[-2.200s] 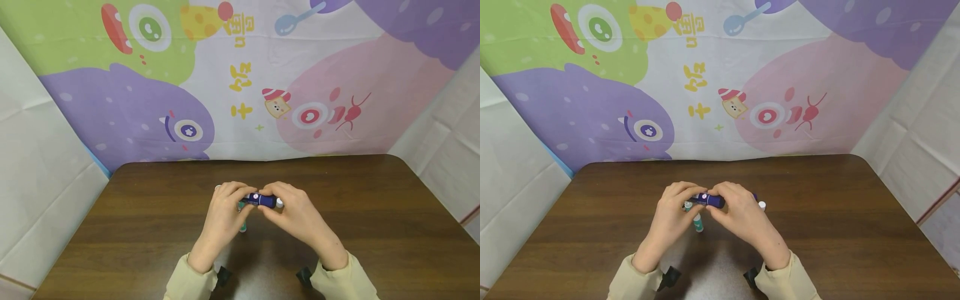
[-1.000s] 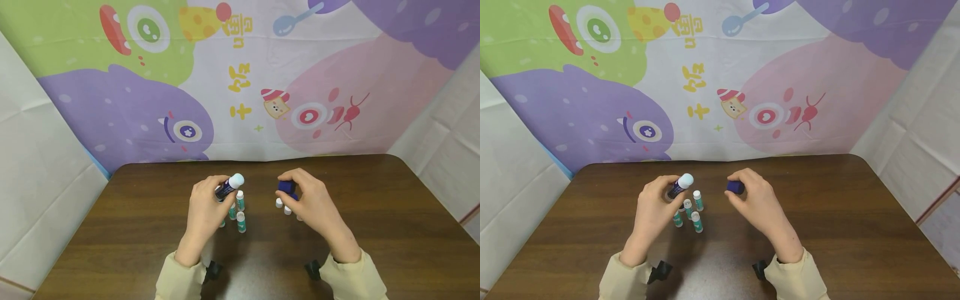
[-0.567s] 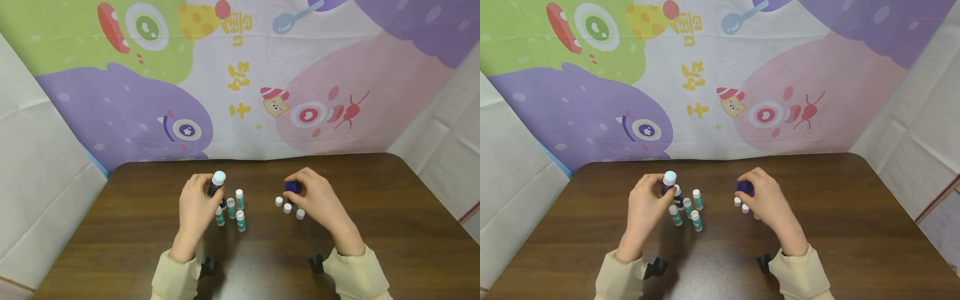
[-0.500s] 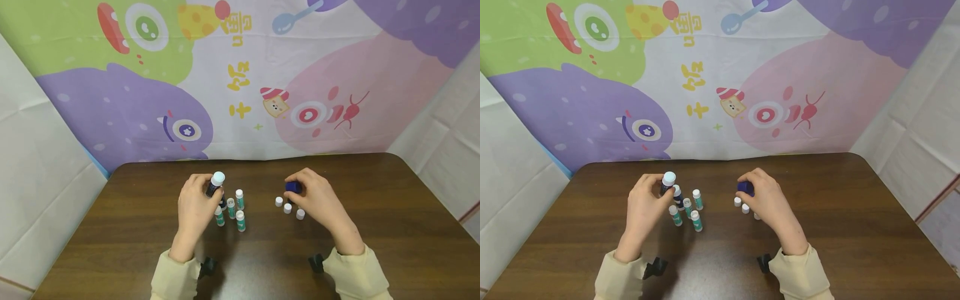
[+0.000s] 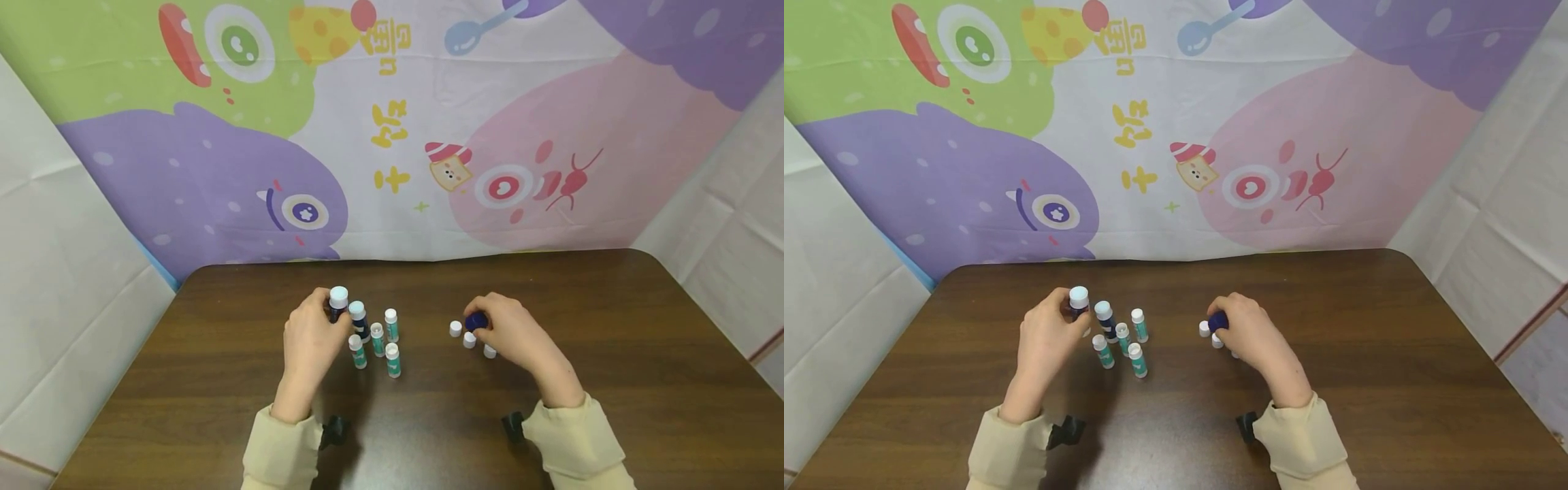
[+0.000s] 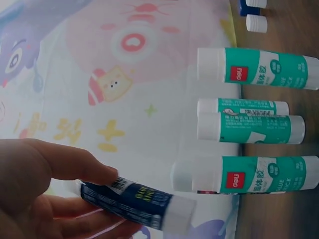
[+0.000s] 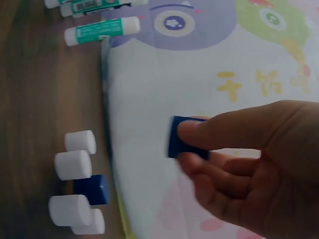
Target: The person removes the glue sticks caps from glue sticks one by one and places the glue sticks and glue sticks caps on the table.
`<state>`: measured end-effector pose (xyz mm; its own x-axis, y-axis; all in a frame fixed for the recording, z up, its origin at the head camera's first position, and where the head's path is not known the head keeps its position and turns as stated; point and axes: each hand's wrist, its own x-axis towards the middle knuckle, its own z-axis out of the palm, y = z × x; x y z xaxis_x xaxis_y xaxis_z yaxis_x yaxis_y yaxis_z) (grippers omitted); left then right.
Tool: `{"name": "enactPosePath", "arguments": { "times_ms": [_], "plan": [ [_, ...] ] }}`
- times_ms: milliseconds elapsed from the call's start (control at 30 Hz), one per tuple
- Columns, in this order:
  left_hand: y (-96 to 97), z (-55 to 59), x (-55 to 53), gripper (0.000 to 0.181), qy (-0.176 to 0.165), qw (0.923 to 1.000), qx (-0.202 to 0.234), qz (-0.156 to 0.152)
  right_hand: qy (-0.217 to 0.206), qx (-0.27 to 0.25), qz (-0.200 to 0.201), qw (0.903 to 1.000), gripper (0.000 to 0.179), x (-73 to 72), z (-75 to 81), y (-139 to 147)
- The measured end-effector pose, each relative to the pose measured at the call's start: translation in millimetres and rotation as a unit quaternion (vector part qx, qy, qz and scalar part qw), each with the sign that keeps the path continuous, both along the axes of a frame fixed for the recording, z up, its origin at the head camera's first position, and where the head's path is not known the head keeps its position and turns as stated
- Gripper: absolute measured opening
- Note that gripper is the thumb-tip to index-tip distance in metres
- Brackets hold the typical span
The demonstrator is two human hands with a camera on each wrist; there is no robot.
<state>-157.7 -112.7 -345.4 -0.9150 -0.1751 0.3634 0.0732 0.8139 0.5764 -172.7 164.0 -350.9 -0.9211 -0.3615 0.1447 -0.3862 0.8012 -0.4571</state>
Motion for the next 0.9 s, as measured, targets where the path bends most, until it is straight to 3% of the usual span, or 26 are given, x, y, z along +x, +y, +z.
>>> {"name": "enactPosePath", "arguments": {
  "times_ms": [100, 233, 400, 567, 733, 900],
  "plan": [
    [-1.7, -1.9, -0.1, 0.025, -0.017, 0.9998, -0.009, 0.007, -0.036, 0.019, 0.022, 0.9989, 0.024, -1.4, -6.8, -5],
    [-4.5, -4.7, -0.6, 0.026, -0.040, 0.9989, -0.024, 0.009, -0.055, 0.040, 0.046, 0.9966, 0.024, -3.1, -16.9, -15],
    [-7.4, -9.4, -3.7, 0.025, -0.069, 0.9970, -0.033, -0.008, -0.077, 0.037, 0.027, 0.9959, 0.024, -5.4, -29.3, -28],
    [-8.4, -14.3, -7.5, 0.020, -0.069, 0.9963, -0.047, -0.019, -0.072, 0.023, 0.005, 0.9971, 0.022, -7.1, -40.3, -38],
    [-8.8, -18.6, -9.8, 0.018, -0.075, 0.9955, -0.053, -0.022, -0.054, 0.015, 0.002, 0.9984, 0.021, -9.1, -47.9, -44],
    [-9.2, -23.3, -11.0, 0.016, -0.088, 0.9940, -0.058, -0.029, -0.061, 0.022, 0.006, 0.9979, 0.019, -10.3, -52.6, -46]
  ]
}}
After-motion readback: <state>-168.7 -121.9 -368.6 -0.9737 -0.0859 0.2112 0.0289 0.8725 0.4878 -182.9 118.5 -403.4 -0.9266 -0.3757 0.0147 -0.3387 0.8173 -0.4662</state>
